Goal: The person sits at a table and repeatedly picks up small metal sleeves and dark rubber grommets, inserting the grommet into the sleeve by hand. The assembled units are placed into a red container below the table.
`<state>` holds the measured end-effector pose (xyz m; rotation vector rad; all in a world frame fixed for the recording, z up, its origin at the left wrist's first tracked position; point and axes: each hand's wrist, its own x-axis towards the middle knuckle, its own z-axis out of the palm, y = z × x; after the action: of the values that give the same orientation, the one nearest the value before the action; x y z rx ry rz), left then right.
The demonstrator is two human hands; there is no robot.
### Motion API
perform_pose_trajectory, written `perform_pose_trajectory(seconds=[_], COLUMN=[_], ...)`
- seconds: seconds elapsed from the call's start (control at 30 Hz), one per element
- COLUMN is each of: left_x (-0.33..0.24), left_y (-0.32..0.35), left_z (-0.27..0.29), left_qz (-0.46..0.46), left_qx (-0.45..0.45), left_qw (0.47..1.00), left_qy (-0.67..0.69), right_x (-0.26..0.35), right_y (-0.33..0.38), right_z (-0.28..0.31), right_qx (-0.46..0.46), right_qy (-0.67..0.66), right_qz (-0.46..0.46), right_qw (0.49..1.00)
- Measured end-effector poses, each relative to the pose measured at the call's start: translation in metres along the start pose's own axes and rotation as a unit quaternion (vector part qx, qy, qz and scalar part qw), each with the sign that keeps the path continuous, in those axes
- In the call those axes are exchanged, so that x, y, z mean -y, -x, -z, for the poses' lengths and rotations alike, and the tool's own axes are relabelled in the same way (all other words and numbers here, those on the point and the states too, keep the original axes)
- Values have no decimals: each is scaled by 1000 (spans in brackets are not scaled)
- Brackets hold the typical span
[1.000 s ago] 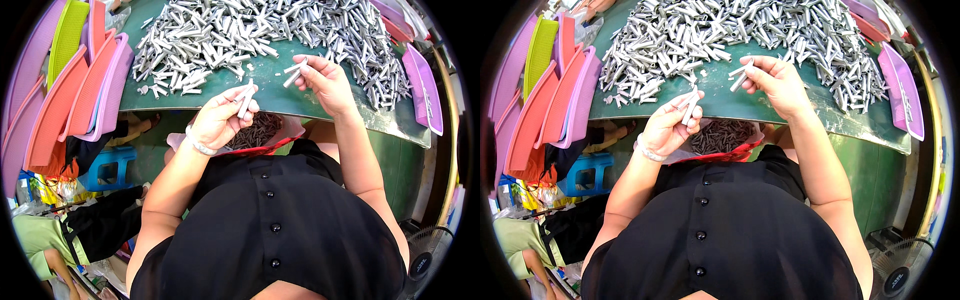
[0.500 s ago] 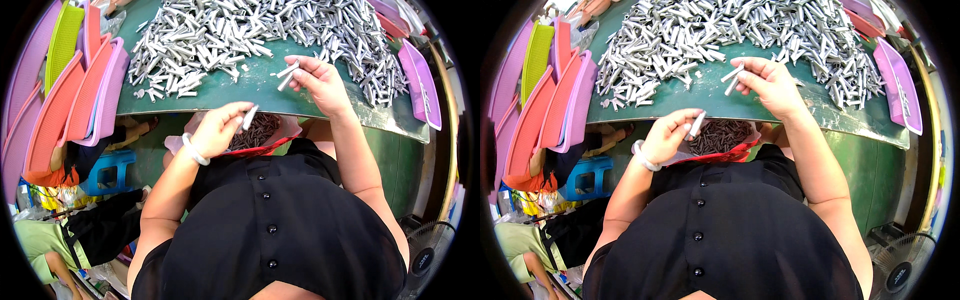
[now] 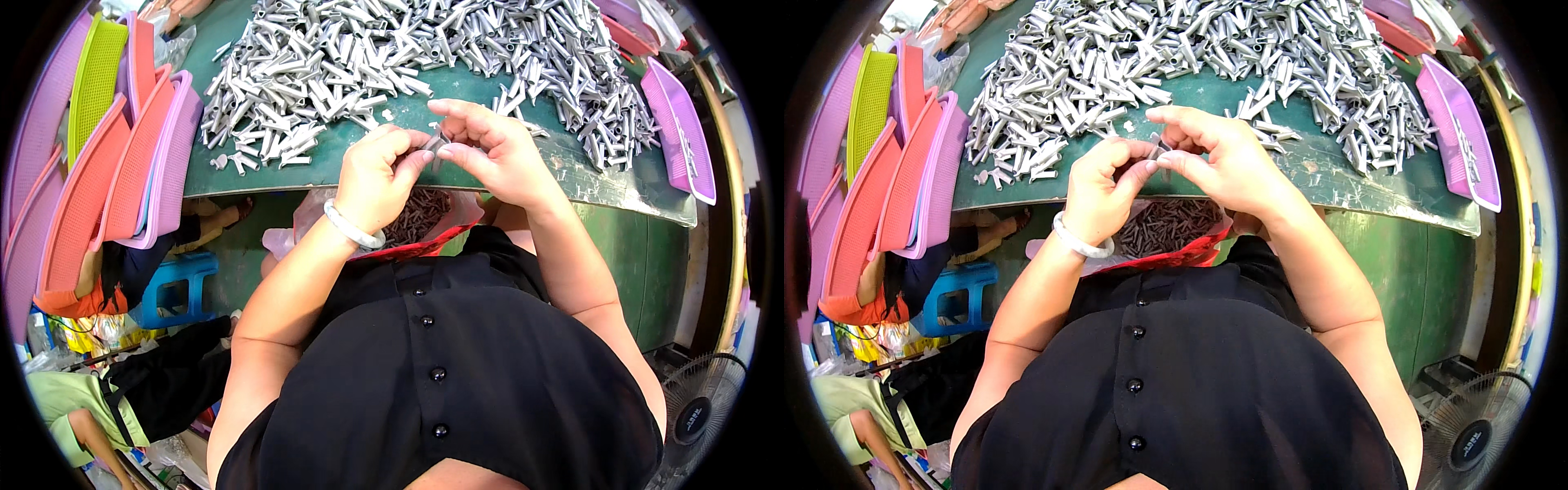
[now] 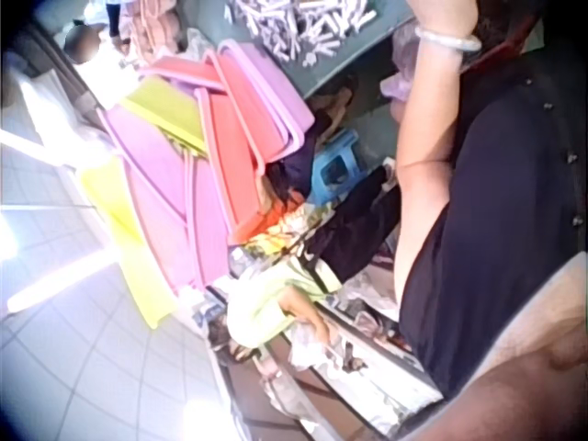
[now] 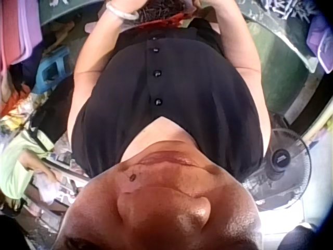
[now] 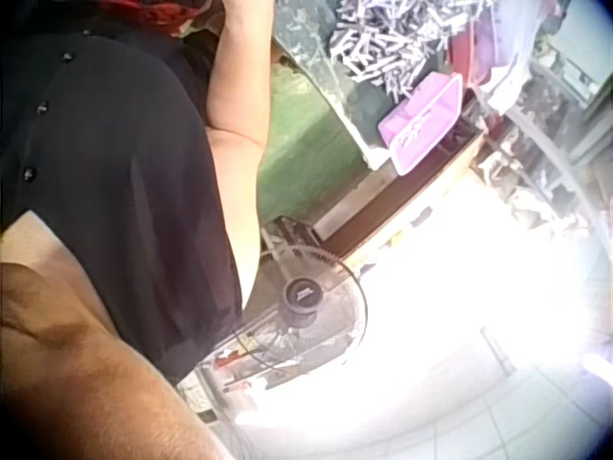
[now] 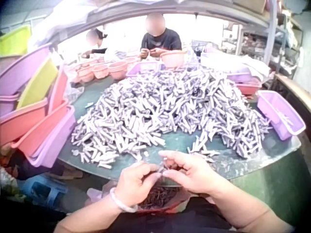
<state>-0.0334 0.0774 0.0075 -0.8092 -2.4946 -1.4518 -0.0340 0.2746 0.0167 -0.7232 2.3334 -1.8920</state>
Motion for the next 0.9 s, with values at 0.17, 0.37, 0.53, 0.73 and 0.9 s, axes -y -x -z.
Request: perform_pose_trajectory(seconds=[0.17,0.37,0.53,0.73,0.9], left_x=[12,13,16,12,8], left_y=[5,11,16,20,24], left_z=[-6,-6,-4,4,8], left_qz=[-36,-60,-88,-119,-122], left_qx=[-51,-81,-103,-110,-94], left_qw=[993,985,982,985,988], left_qy=[103,136,132,52,10], right_x=[-13,-18,-23,-24,-26], right_y=[2,14,13,13,11], right_z=[29,40,41,42,41], right_qx=[-123,-96,-84,-80,-83], right_qy=[321,583,557,554,555], right_qz=[77,16,8,26,54], right_qw=[936,806,826,829,826])
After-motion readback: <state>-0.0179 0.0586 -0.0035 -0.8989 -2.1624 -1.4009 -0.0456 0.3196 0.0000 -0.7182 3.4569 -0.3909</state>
